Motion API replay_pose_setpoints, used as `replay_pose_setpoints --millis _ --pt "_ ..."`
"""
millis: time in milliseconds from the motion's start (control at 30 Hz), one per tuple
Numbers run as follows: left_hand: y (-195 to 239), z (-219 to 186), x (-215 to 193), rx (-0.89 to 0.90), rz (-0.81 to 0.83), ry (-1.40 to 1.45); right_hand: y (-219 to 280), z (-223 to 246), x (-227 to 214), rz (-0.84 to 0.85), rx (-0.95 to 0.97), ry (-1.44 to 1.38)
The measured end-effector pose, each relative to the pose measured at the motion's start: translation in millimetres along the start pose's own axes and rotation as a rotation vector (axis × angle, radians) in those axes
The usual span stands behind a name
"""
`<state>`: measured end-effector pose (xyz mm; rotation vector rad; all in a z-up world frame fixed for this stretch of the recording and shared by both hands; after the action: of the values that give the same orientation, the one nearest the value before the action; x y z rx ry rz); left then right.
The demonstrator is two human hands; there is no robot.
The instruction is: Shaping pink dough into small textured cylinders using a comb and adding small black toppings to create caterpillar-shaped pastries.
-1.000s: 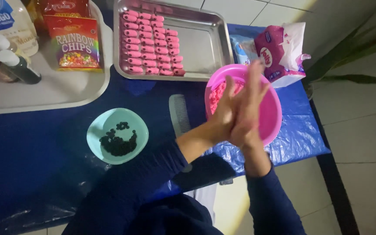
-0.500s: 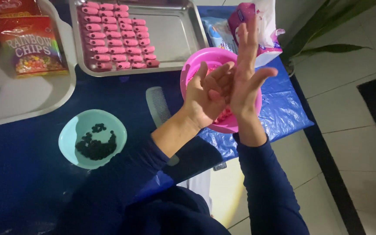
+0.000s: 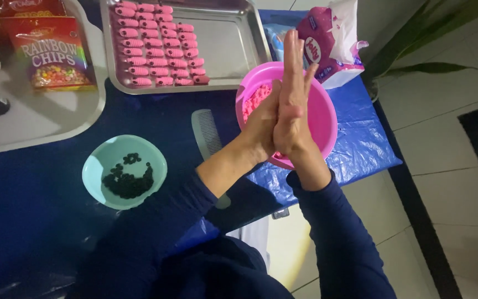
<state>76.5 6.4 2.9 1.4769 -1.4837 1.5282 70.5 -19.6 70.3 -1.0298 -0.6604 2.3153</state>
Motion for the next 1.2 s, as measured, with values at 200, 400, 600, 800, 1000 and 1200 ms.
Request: replay_pose_setpoints --millis 200,400,600,800,1000,1200 --pt "-2 -13 5 -0.037 -0.05 -0.029 19 26 29 0.224 -0.046 0.408" --pt "20 -3 46 -0.188 -0.093 -0.16 2 -28 -16 -0.098 0.093 0.03" --pt "13 4 -1 0.023 -0.172 0.02 13 5 10 0.097 0.017 0.325" --pt "4 7 24 -0.121 0.241 0.342 2 3 0 0.053 -0.037 0.197" --pt "5 10 14 -0.144 0.215 0.338 -7 -23 -38 -0.191 0.077 -0.266" --pt "0 13 -13 -0.15 -0.247 0.422 3 3 -35 -0.312 -0.024 -0.69"
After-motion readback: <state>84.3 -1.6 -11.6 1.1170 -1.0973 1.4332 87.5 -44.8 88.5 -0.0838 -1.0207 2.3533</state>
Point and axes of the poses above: each hand's wrist, its own y-axis away from the middle knuckle, its own x-axis out of the palm, z = x × y, the point moved 7 cm from there along -y, towards the middle knuckle, and after that the axes turned 5 degrees about z, right-handed, at the moved point
